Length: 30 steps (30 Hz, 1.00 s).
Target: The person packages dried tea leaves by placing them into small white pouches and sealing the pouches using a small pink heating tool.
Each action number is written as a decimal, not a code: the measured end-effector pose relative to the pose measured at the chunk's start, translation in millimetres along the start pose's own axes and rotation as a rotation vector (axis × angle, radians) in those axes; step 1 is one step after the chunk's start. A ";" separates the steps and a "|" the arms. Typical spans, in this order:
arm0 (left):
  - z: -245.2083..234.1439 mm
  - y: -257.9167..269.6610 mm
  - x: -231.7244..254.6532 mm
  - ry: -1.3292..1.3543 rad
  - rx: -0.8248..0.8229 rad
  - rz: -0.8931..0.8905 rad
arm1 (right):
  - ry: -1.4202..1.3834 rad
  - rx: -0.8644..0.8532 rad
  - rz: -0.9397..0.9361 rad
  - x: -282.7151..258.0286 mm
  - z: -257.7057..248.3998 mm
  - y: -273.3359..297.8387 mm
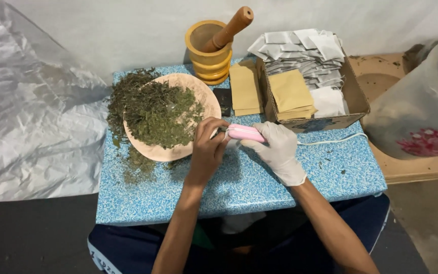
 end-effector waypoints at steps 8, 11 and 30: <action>3.1 0.6 -5.5 -0.017 0.017 0.005 | 0.033 -0.012 -0.013 -1.6 -3.1 -2.5; 3.7 0.9 -6.8 -0.017 0.012 -0.014 | 0.021 0.006 0.008 -0.9 -3.2 -1.5; 2.3 3.7 -14.7 0.012 0.028 -0.062 | 0.029 0.017 0.000 2.4 -1.6 -0.7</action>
Point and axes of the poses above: each hand's wrist, its own y-axis away from the middle knuckle, its own z-axis out of the palm, x = y × z, the point moved 5 cm from there along -y, towards the middle knuckle, and after that the axes turned 13 degrees about -x, right-handed, at the moved point
